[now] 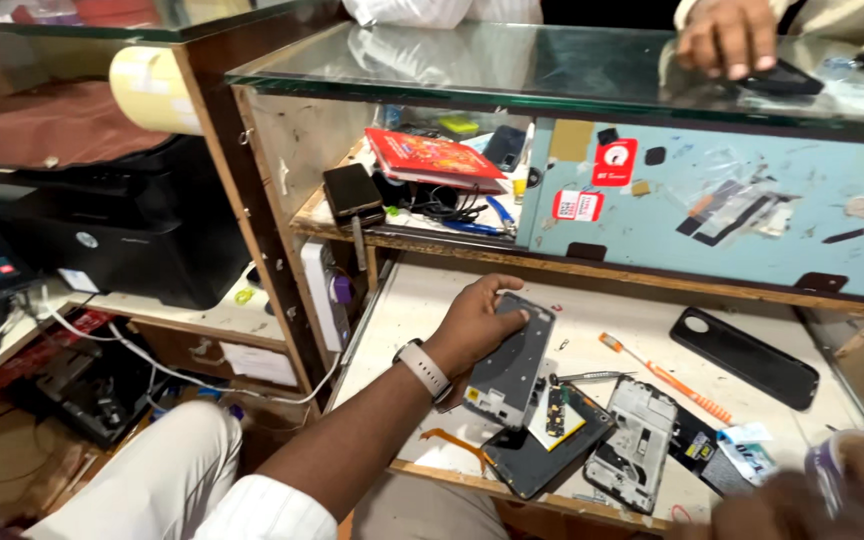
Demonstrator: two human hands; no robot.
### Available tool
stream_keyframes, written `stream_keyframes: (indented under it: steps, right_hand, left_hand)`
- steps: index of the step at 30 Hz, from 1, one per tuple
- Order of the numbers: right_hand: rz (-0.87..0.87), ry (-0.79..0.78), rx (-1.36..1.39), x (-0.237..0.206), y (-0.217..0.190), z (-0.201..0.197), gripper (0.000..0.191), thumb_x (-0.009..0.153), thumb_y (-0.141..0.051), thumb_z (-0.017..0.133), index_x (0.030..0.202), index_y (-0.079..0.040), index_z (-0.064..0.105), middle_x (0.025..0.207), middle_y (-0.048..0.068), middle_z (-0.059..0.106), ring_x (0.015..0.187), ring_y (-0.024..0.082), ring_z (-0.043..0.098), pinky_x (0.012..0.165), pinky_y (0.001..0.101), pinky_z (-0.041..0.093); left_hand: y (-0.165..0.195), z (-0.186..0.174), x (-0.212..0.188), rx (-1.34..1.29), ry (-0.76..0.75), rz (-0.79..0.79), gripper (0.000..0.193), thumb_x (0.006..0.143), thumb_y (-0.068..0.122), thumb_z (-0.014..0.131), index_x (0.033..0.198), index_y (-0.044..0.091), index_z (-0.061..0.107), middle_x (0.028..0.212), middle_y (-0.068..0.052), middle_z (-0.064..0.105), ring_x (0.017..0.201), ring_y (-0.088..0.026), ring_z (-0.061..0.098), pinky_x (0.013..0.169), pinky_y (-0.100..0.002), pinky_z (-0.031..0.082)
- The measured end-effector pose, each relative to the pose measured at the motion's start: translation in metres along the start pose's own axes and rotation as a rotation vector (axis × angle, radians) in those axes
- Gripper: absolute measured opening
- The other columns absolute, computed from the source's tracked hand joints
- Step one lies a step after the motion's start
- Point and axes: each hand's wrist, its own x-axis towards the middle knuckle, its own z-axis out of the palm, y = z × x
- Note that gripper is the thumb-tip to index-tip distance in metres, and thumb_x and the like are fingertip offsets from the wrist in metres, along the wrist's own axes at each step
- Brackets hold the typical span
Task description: The person repairs a smartphone at a cluttered workbench, prying open the phone's back cover and working on its internal components with a small metal tool. They briefly hand the phone up to the customer across the counter, then continue prying and adjusting the phone chassis and parts.
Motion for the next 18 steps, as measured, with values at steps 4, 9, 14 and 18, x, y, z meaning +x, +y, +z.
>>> stream_keyframes:
  steps: [4, 9, 14, 18]
  right_hand:
    - [0.344, 0.197, -0.406, 0.000, 0.034, -0.024, 0.061, 0.107, -0.055, 0.042, 0.117, -0.005, 0.075, 0.114, 0.012, 0.081, 0.106, 0.023, 0.079, 0.094, 0.0380, 0.059]
    - [0.617, 0.387, -0.596, 0.001, 0.121, -0.034, 0.049, 0.103, -0.038, 0.053, 0.133, -0.001, 0.065, 0.112, 0.012, 0.079, 0.101, 0.021, 0.075, 0.091, 0.0328, 0.057]
    - [0.780, 0.345, -1.033, -0.026, 0.140, -0.023, 0.031, 0.093, -0.027, 0.067, 0.117, -0.009, 0.076, 0.089, 0.013, 0.078, 0.078, 0.021, 0.074, 0.075, 0.0319, 0.058]
    - [0.687, 0.455, -1.079, -0.033, 0.144, -0.022, 0.031, 0.094, -0.025, 0.067, 0.119, -0.008, 0.073, 0.089, 0.014, 0.076, 0.077, 0.022, 0.074, 0.072, 0.0329, 0.057]
  left_hand:
    - [-0.005, -0.004, 0.005, -0.104, -0.068, 0.033, 0.028, 0.094, 0.003, 0.068, 0.121, -0.003, 0.062, 0.097, -0.008, 0.074, 0.078, -0.011, 0.070, 0.068, -0.025, 0.058]
    - [-0.008, -0.003, 0.006, -0.060, -0.073, 0.018, 0.018, 0.097, 0.008, 0.067, 0.113, 0.000, 0.066, 0.090, -0.009, 0.072, 0.072, -0.011, 0.069, 0.063, -0.025, 0.056]
    - [-0.014, -0.003, 0.001, 0.098, -0.054, 0.074, 0.017, 0.101, 0.011, 0.066, 0.111, -0.002, 0.068, 0.092, -0.007, 0.072, 0.076, -0.008, 0.066, 0.067, -0.023, 0.055]
    - [-0.015, 0.000, 0.005, 0.046, -0.081, 0.071, 0.017, 0.100, 0.012, 0.065, 0.111, -0.001, 0.068, 0.091, -0.006, 0.072, 0.076, -0.009, 0.067, 0.067, -0.024, 0.055]
